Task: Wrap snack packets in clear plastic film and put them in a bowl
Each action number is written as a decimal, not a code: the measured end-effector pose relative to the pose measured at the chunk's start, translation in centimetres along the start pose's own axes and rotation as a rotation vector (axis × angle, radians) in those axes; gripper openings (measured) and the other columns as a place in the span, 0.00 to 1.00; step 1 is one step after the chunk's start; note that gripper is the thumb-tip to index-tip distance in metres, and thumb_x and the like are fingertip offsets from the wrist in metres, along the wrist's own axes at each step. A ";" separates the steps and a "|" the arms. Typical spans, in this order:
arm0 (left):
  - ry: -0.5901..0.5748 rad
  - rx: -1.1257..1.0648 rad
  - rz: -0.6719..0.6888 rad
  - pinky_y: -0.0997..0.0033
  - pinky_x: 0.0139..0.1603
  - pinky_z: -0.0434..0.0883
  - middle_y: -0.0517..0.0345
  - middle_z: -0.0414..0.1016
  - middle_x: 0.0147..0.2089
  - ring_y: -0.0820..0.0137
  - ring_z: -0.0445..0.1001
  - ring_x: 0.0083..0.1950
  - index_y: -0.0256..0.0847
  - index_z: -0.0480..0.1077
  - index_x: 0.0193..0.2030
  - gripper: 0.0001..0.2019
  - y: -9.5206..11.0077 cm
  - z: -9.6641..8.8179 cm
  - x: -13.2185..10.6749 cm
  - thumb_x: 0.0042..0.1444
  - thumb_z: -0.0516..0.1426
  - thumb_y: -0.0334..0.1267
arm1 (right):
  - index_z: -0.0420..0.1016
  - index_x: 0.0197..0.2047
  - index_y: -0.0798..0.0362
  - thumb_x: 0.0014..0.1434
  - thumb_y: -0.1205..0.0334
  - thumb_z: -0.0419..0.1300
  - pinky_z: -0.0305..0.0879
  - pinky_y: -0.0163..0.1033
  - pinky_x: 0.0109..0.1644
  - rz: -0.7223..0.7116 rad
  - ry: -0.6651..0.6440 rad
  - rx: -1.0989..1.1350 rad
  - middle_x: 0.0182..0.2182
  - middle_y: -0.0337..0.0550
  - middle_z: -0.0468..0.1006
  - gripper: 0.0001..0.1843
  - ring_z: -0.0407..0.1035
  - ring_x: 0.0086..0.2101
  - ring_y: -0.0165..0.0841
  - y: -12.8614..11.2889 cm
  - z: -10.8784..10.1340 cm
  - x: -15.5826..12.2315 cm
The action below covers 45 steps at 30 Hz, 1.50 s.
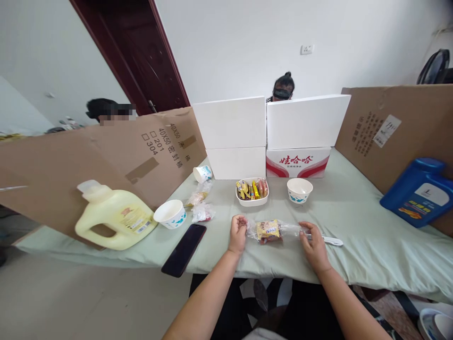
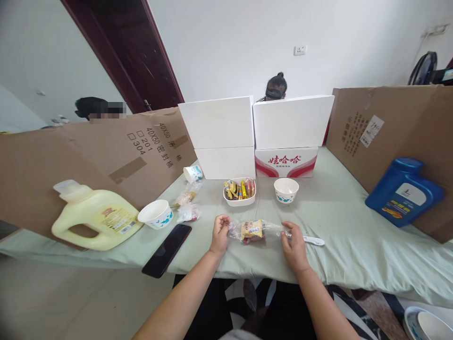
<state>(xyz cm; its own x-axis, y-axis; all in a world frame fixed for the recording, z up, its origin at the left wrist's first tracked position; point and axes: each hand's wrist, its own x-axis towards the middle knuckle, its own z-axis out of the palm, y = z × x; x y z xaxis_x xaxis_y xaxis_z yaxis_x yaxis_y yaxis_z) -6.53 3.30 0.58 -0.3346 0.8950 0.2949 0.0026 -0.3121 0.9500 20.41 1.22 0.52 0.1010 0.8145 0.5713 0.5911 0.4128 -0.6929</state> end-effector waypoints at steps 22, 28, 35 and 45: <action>-0.078 0.078 0.059 0.70 0.33 0.71 0.59 0.71 0.29 0.69 0.72 0.30 0.41 0.62 0.33 0.16 0.5 -0.2 0.2 0.60 0.53 0.53 | 0.65 0.60 0.52 0.66 0.56 0.50 0.63 0.50 0.53 -0.482 -0.249 -0.432 0.56 0.53 0.70 0.21 0.65 0.52 0.42 -2.2 1.5 -0.4; -0.058 0.236 0.517 0.61 0.47 0.69 0.53 0.71 0.38 0.65 0.71 0.43 0.42 0.65 0.37 0.06 3.1 -1.1 -3.7 0.58 0.56 0.41 | 0.72 0.50 0.52 0.67 0.61 0.49 0.63 0.44 0.43 -0.479 -0.302 -0.451 0.36 0.46 0.76 0.14 0.67 0.38 0.38 -2.0 1.5 -0.5; -0.511 0.772 0.693 0.56 0.50 0.69 0.47 0.74 0.44 0.60 0.71 0.48 0.40 0.69 0.45 0.10 5.3 1.1 -5.8 0.62 0.50 0.37 | 0.73 0.39 0.52 0.63 0.69 0.50 0.60 0.46 0.50 -0.606 -0.280 -0.325 0.36 0.45 0.76 0.10 0.66 0.43 0.37 -3.8 0.3 -0.4; -0.529 1.075 0.389 0.40 0.64 0.50 0.50 0.76 0.43 0.57 0.71 0.48 0.43 0.70 0.50 0.14 5.5 0.7 -1.7 0.57 0.58 0.41 | 0.69 0.40 0.52 0.60 0.64 0.55 0.58 0.52 0.56 -0.635 -0.415 -0.277 0.45 0.49 0.76 0.05 0.69 0.43 0.38 -4.5 -1.2 -1.8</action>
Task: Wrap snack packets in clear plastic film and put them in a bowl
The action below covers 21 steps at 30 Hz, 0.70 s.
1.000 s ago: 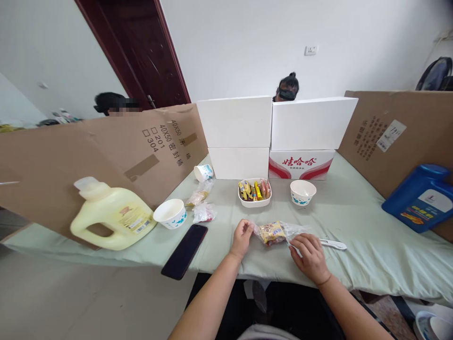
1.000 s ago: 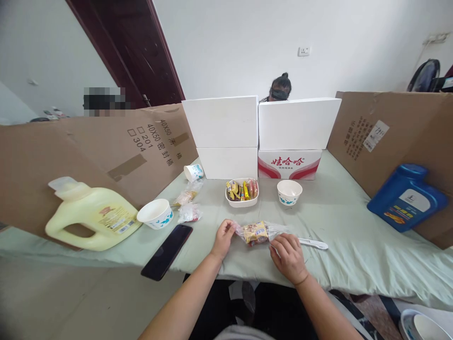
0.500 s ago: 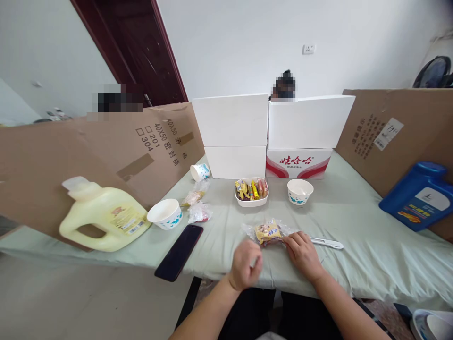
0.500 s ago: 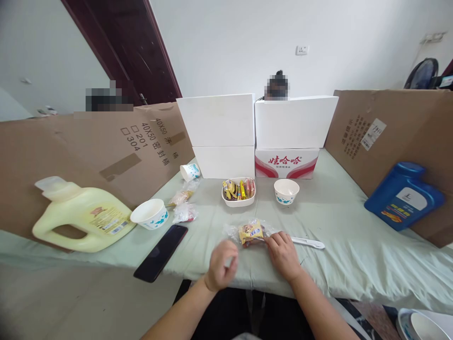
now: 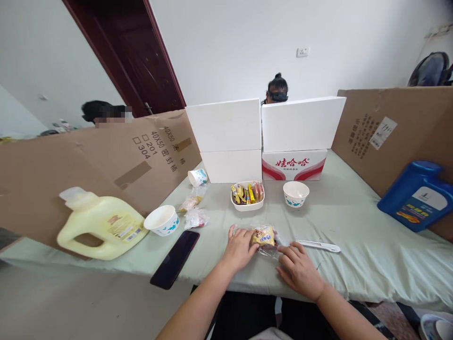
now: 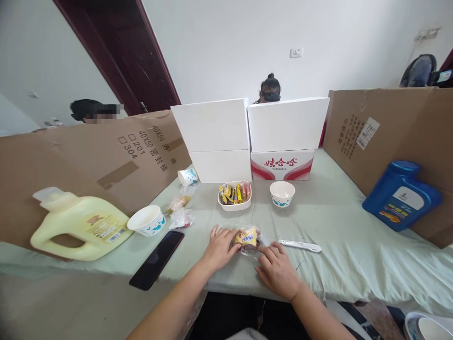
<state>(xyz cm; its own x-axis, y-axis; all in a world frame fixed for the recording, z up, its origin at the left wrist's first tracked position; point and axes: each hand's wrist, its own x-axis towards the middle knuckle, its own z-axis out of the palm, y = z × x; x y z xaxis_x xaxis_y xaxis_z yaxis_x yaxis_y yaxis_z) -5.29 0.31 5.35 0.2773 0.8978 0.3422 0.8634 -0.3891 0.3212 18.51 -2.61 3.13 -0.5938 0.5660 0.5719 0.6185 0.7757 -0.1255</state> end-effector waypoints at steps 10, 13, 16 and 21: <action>-0.281 -0.023 0.418 0.59 0.53 0.68 0.53 0.75 0.45 0.61 0.71 0.50 0.43 0.71 0.37 0.04 3.5 -1.9 -8.3 0.57 0.56 0.32 | 0.68 0.48 0.52 0.63 0.67 0.52 0.63 0.43 0.46 0.061 0.010 0.085 0.37 0.45 0.76 0.10 0.69 0.39 0.37 -1.9 -3.4 -0.5; -0.418 -0.215 0.434 0.67 0.43 0.71 0.57 0.76 0.40 0.66 0.73 0.41 0.44 0.71 0.41 0.06 4.0 -2.2 -8.0 0.57 0.58 0.38 | 0.68 0.48 0.51 0.63 0.71 0.50 0.63 0.42 0.48 0.036 -0.007 0.095 0.41 0.46 0.76 0.13 0.69 0.43 0.37 -0.7 -3.5 2.1; -0.218 -0.230 0.203 0.66 0.43 0.70 0.54 0.75 0.40 0.65 0.73 0.42 0.43 0.71 0.43 0.10 3.5 -1.9 -4.9 0.61 0.49 0.31 | 0.71 0.44 0.51 0.58 0.77 0.49 0.64 0.38 0.38 0.108 -0.261 -0.021 0.38 0.45 0.77 0.16 0.72 0.35 0.34 1.0 -2.5 5.0; -0.124 -0.080 -0.097 0.60 0.45 0.69 0.51 0.73 0.42 0.61 0.72 0.44 0.42 0.71 0.47 0.12 1.9 -0.6 1.0 0.60 0.51 0.31 | 0.74 0.41 0.52 0.53 0.72 0.58 0.59 0.37 0.29 0.308 -0.523 -0.199 0.32 0.47 0.78 0.12 0.73 0.25 0.35 4.2 -0.7 6.8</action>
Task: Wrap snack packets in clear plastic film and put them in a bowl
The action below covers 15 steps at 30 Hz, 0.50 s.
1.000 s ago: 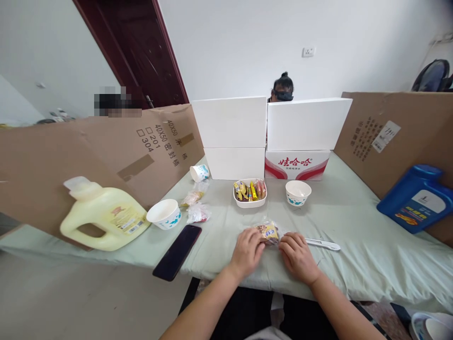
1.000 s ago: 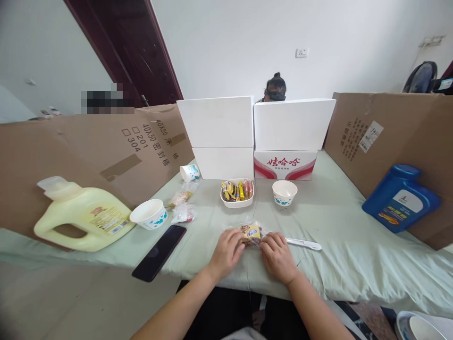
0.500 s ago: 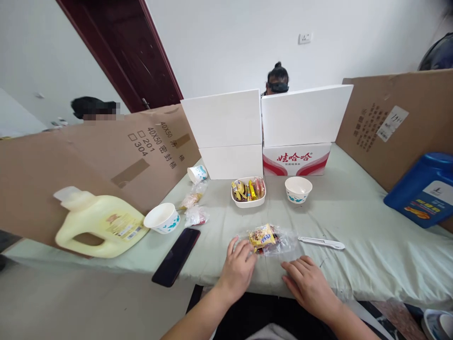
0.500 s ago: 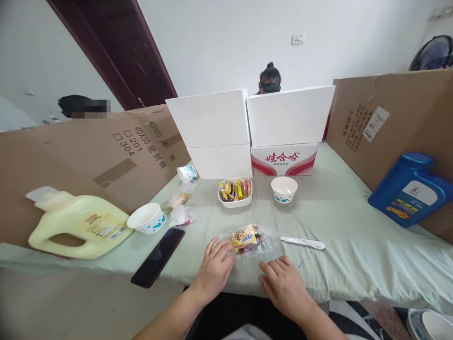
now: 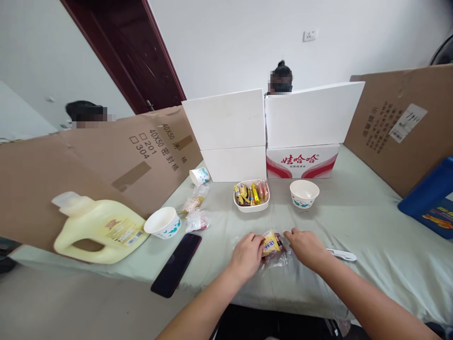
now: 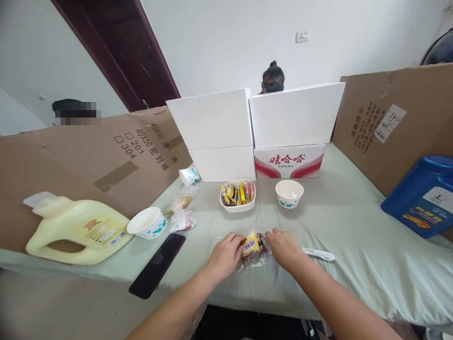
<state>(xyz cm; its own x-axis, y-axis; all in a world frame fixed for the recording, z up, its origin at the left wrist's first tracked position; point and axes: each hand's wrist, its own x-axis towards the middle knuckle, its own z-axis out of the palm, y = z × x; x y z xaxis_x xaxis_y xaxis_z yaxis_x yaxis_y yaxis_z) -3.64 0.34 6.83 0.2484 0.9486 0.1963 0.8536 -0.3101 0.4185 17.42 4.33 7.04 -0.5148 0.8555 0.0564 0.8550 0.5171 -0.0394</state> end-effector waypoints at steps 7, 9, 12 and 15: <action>-0.093 0.047 0.119 0.50 0.54 0.66 0.48 0.67 0.53 0.51 0.65 0.53 0.44 0.66 0.54 0.31 0.4 1.1 2.1 0.43 0.67 0.45 | 0.71 0.55 0.52 0.32 0.42 0.73 0.63 0.51 0.46 -0.096 0.015 0.131 0.40 0.51 0.77 0.47 0.69 0.42 0.49 1.8 0.9 -1.0; -0.112 0.049 0.165 0.50 0.56 0.66 0.47 0.66 0.56 0.51 0.65 0.55 0.44 0.63 0.57 0.32 0.1 1.5 2.1 0.44 0.66 0.41 | 0.69 0.58 0.54 0.28 0.41 0.74 0.62 0.54 0.51 -0.122 0.046 0.214 0.46 0.54 0.74 0.53 0.65 0.46 0.50 1.9 1.5 -1.2; -0.119 0.027 0.230 0.56 0.53 0.69 0.47 0.66 0.57 0.55 0.69 0.53 0.45 0.59 0.60 0.31 -0.9 1.2 2.6 0.48 0.61 0.35 | 0.66 0.61 0.55 0.31 0.42 0.74 0.61 0.53 0.54 -0.156 0.071 0.325 0.51 0.55 0.71 0.55 0.63 0.50 0.50 2.2 2.9 -1.4; -0.125 0.006 0.205 0.61 0.46 0.72 0.49 0.69 0.54 0.59 0.73 0.47 0.45 0.58 0.61 0.28 -1.9 0.1 3.8 0.52 0.56 0.34 | 0.65 0.62 0.51 0.39 0.41 0.71 0.61 0.53 0.54 -0.180 0.122 0.391 0.53 0.53 0.71 0.49 0.63 0.50 0.48 2.8 4.4 -1.3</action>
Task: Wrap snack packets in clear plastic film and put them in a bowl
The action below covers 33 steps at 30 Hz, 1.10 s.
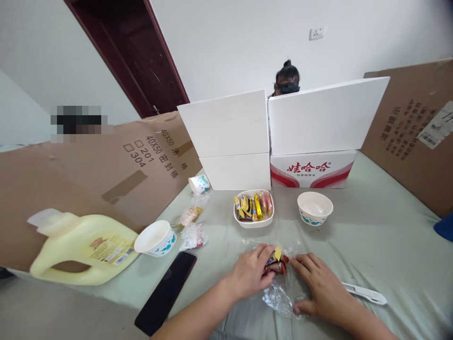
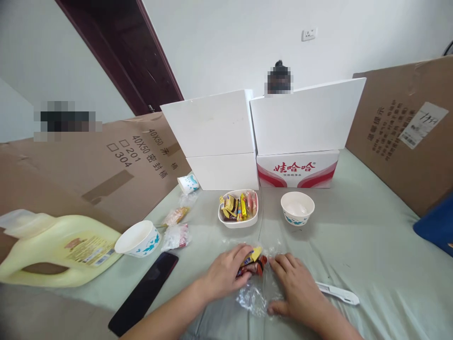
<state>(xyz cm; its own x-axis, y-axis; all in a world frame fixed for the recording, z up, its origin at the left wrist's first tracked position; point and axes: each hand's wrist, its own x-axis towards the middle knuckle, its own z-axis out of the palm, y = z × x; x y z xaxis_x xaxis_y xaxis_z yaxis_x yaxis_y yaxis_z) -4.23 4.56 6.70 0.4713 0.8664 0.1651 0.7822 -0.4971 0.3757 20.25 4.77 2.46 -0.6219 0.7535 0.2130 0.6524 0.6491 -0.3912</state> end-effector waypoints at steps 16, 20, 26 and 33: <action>0.314 -0.457 -0.332 0.64 0.42 0.71 0.53 0.77 0.36 0.61 0.76 0.38 0.40 0.70 0.44 0.16 -5.1 -6.4 7.0 0.51 0.62 0.45 | 0.67 0.61 0.49 0.47 0.41 0.67 0.64 0.51 0.54 0.000 0.014 0.016 0.53 0.52 0.72 0.41 0.65 0.51 0.48 0.9 0.8 -0.1; 0.351 -0.057 -0.626 0.61 0.46 0.69 0.40 0.75 0.45 0.53 0.75 0.47 0.35 0.69 0.44 0.17 -5.8 -8.6 11.8 0.51 0.63 0.43 | 0.68 0.60 0.49 0.48 0.43 0.67 0.64 0.50 0.54 -0.017 0.020 0.032 0.52 0.51 0.72 0.38 0.65 0.51 0.47 0.9 0.6 0.0; 0.237 0.137 -0.695 0.56 0.48 0.68 0.31 0.65 0.55 0.48 0.74 0.50 0.32 0.63 0.53 0.24 -4.9 -5.9 15.6 0.51 0.62 0.37 | 0.68 0.60 0.50 0.51 0.42 0.64 0.63 0.51 0.55 -0.013 -0.012 0.055 0.52 0.52 0.72 0.36 0.64 0.51 0.47 0.6 0.0 0.1; 0.276 0.363 -0.510 0.56 0.53 0.66 0.41 0.66 0.53 0.52 0.68 0.54 0.36 0.64 0.54 0.24 -2.5 -6.0 12.1 0.58 0.56 0.52 | 0.66 0.62 0.50 0.50 0.37 0.62 0.60 0.53 0.57 0.043 -0.079 0.021 0.55 0.53 0.70 0.41 0.62 0.53 0.48 0.0 -0.6 0.1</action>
<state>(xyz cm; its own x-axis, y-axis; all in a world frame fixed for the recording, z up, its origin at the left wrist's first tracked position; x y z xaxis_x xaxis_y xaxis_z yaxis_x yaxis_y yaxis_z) -2.89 16.57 13.25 -0.0760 0.9531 0.2928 0.9886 0.0338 0.1467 20.46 4.91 3.01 -0.6262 0.7696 0.1248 0.6706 0.6133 -0.4173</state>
